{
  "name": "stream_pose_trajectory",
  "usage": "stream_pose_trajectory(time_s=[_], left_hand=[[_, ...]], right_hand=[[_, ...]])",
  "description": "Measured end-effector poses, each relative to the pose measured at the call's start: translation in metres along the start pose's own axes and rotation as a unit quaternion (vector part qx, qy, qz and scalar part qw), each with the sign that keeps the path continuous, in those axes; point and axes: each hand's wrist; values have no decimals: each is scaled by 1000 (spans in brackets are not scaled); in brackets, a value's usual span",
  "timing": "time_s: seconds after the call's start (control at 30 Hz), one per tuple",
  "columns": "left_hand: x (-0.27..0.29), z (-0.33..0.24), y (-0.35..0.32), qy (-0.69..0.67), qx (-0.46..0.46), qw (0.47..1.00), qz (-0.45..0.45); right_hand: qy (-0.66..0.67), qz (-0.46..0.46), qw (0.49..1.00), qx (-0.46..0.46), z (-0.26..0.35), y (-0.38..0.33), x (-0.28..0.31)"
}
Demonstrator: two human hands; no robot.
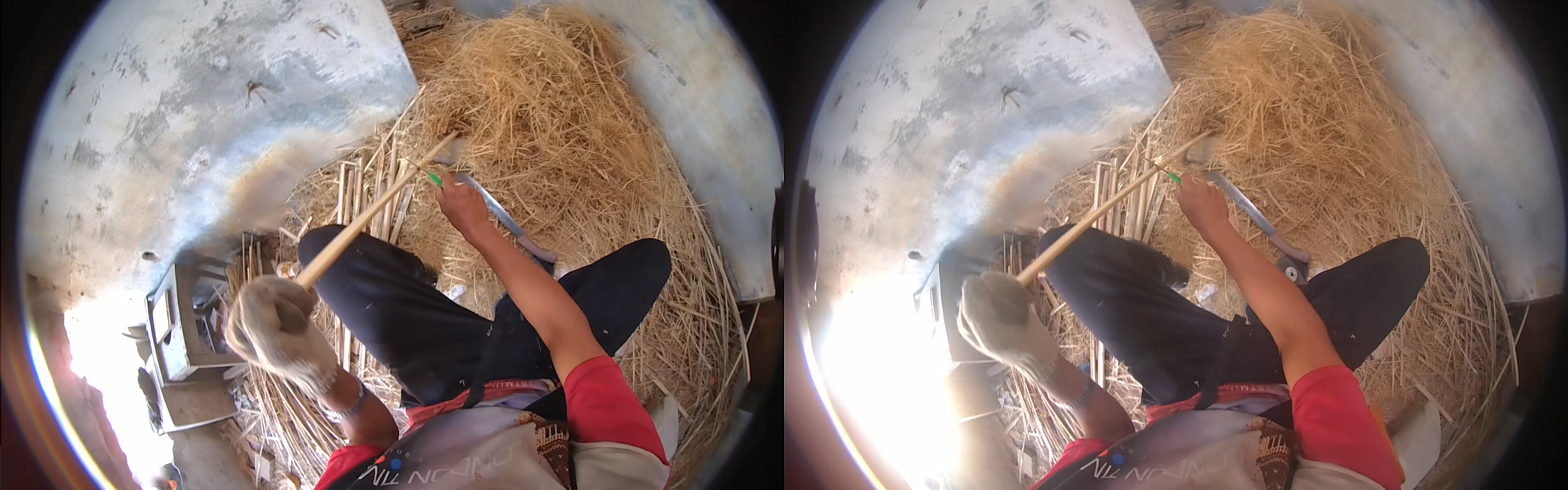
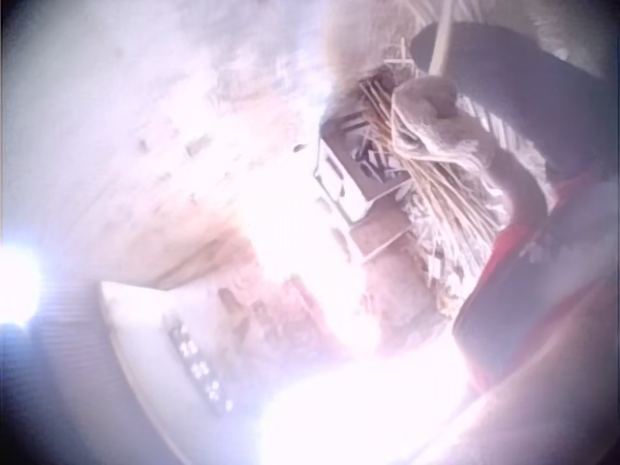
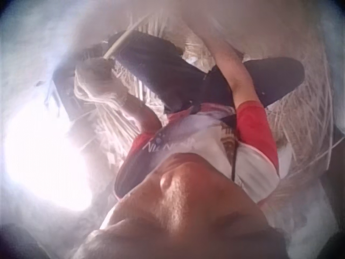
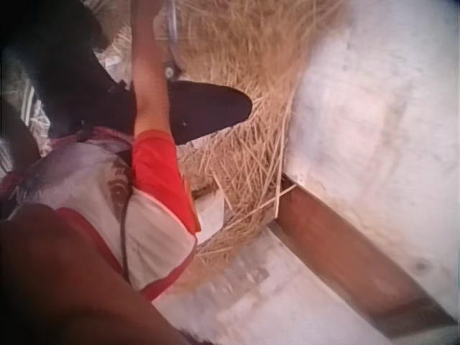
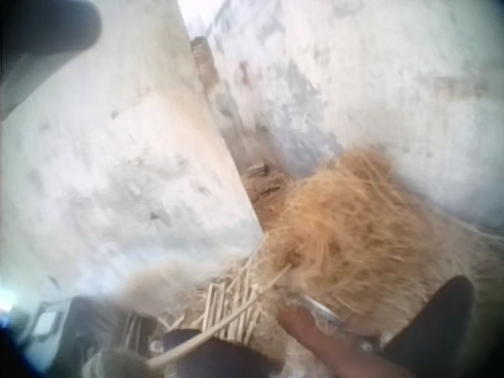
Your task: The person sits cross-legged on a bed of straw and uses a knife to shave the outer layer off a bamboo stick. They repeatedly scrape the stick to create thin shavings, occasionally using shears to trim the bamboo.
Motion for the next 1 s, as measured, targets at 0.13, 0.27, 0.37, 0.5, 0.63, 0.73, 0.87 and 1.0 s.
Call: stream_pose_trajectory(time_s=[0.13,0.27,0.37,0.5,0.63,0.73,0.87,1.0], left_hand=[[9,21,9,-99,41,994,-19],[11,18,-4,9,40,998,-56],[7,23,-9,179,-159,968,-73],[17,34,-7,53,-87,994,-29],[15,27,-6,-20,28,998,-49],[21,38,-8,52,-87,995,-19],[28,44,-10,185,-198,963,-5],[25,37,-8,240,-223,945,-3]], right_hand=[[94,58,994,-1,48,1,10],[235,117,962,75,125,-58,61],[226,52,967,107,126,-66,67],[147,45,985,78,121,-57,64],[126,77,983,108,138,-57,75],[60,73,995,44,94,-54,54],[55,126,990,8,73,-29,53],[106,134,983,63,98,-44,63]])
Point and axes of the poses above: each hand's wrist, its own y-axis towards the middle knuckle, its own x-axis out of the back of the hand, z = x × y, and after that the axes turned 10 degrees about y, right-handed
